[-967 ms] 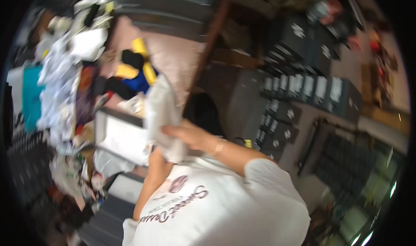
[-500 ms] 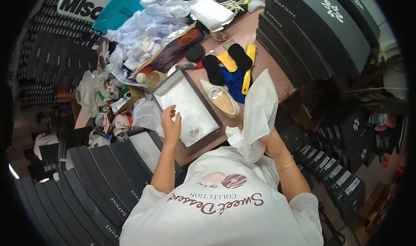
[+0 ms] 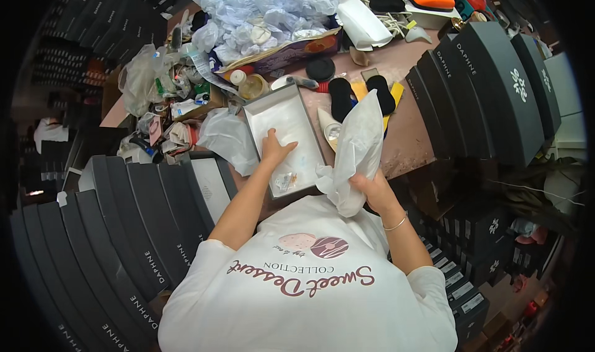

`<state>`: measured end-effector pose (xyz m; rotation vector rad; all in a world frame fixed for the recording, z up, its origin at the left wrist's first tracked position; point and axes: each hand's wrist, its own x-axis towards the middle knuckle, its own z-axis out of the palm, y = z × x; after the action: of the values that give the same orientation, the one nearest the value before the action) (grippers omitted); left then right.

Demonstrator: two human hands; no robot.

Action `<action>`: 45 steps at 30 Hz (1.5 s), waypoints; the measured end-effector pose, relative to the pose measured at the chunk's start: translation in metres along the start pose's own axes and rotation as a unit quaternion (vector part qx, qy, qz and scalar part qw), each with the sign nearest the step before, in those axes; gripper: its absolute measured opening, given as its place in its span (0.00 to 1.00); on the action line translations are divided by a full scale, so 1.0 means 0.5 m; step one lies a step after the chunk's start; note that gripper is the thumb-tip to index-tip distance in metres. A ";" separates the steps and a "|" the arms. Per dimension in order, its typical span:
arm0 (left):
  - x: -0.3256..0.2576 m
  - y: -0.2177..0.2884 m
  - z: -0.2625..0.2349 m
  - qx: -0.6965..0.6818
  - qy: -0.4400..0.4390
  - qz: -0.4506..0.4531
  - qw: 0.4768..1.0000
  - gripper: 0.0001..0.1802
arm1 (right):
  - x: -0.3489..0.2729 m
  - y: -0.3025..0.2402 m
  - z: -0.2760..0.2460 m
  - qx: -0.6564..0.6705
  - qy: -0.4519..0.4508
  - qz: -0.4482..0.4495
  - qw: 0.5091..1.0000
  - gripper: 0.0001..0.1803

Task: Labeling shoe boxes, cleaning the shoes, and placing them into the boxes with wrapping paper.

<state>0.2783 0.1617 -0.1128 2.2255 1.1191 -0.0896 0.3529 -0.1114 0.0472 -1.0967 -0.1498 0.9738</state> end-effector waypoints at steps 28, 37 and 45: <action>-0.098 0.025 0.029 -0.119 0.029 0.078 0.989 0.27 | 0.214 0.063 -0.108 0.166 0.025 0.045 0.985 0.32; -0.016 0.003 0.060 -0.091 -0.055 0.028 0.994 0.14 | 0.198 0.059 -0.114 0.131 0.014 0.028 0.991 0.31; -0.015 0.017 -0.054 -0.251 -0.184 0.052 0.949 0.08 | 0.200 0.007 -0.099 0.001 -0.005 0.029 1.000 0.34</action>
<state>0.2741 0.1678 -0.0846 1.7155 0.7185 -0.1504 0.4376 -0.0722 -0.0139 -1.0994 -0.1254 1.0322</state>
